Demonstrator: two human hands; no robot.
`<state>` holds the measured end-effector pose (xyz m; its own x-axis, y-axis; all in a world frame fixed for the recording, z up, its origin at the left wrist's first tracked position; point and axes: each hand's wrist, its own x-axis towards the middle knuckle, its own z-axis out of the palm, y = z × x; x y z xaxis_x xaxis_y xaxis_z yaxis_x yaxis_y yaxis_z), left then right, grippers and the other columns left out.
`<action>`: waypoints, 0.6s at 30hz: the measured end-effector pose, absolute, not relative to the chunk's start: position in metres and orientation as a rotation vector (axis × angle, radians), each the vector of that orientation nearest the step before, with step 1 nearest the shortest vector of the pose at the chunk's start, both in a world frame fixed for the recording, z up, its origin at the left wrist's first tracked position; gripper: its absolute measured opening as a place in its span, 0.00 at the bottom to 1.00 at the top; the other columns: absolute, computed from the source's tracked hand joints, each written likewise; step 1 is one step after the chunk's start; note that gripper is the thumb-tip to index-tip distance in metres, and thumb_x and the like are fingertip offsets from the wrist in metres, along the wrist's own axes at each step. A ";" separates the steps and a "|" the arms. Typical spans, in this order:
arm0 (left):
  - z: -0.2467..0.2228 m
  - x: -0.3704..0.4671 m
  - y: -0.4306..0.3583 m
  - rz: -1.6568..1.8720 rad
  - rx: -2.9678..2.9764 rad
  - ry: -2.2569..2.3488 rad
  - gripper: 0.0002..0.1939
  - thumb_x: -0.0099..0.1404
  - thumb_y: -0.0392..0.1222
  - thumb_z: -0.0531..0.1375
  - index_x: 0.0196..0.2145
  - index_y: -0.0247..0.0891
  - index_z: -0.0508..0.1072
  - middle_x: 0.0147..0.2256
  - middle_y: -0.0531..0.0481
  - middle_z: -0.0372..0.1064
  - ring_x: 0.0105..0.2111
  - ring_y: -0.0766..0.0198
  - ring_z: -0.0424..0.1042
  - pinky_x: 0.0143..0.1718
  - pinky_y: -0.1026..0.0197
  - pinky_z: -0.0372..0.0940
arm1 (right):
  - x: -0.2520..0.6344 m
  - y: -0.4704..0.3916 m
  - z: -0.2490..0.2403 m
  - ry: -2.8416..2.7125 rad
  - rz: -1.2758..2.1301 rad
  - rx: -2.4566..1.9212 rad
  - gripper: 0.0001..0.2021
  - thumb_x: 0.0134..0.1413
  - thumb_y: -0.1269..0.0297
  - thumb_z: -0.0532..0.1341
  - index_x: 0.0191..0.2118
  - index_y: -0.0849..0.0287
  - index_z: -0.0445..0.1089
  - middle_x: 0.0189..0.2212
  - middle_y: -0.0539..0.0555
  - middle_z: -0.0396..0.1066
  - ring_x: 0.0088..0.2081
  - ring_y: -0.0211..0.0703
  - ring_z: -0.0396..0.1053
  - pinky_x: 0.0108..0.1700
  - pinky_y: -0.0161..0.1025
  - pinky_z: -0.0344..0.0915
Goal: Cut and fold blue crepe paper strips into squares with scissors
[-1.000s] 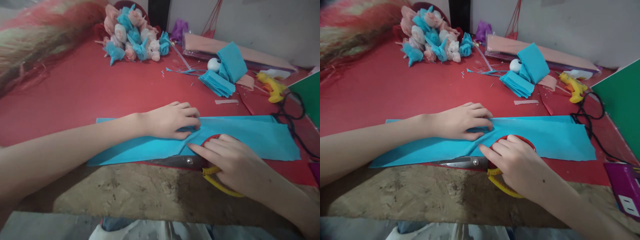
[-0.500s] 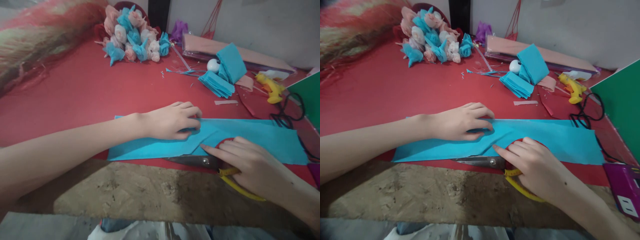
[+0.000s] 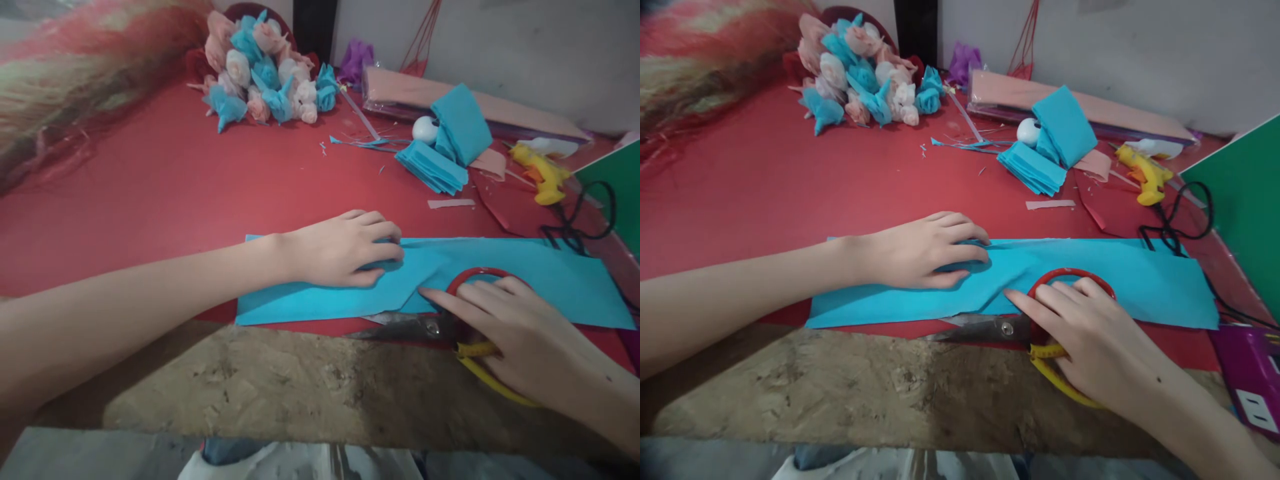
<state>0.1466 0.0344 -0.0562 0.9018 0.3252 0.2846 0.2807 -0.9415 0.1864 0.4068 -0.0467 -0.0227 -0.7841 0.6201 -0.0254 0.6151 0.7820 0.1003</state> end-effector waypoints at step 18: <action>-0.056 0.148 0.035 0.460 2.924 0.481 0.16 0.67 0.42 0.50 0.49 0.35 0.69 0.51 0.39 0.64 0.48 0.51 0.63 0.50 0.51 0.60 | 0.406 -0.046 -0.025 2.917 0.204 1.012 0.21 0.49 0.76 0.51 0.51 0.62 0.62 0.26 0.53 0.62 0.30 0.47 0.63 0.35 0.44 0.57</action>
<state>0.1479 0.0345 -0.0560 0.9021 0.3329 0.2746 0.2892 -0.9387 0.1877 0.4062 -0.0461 -0.0245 -0.7848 0.6197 -0.0017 0.6134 0.7773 0.1398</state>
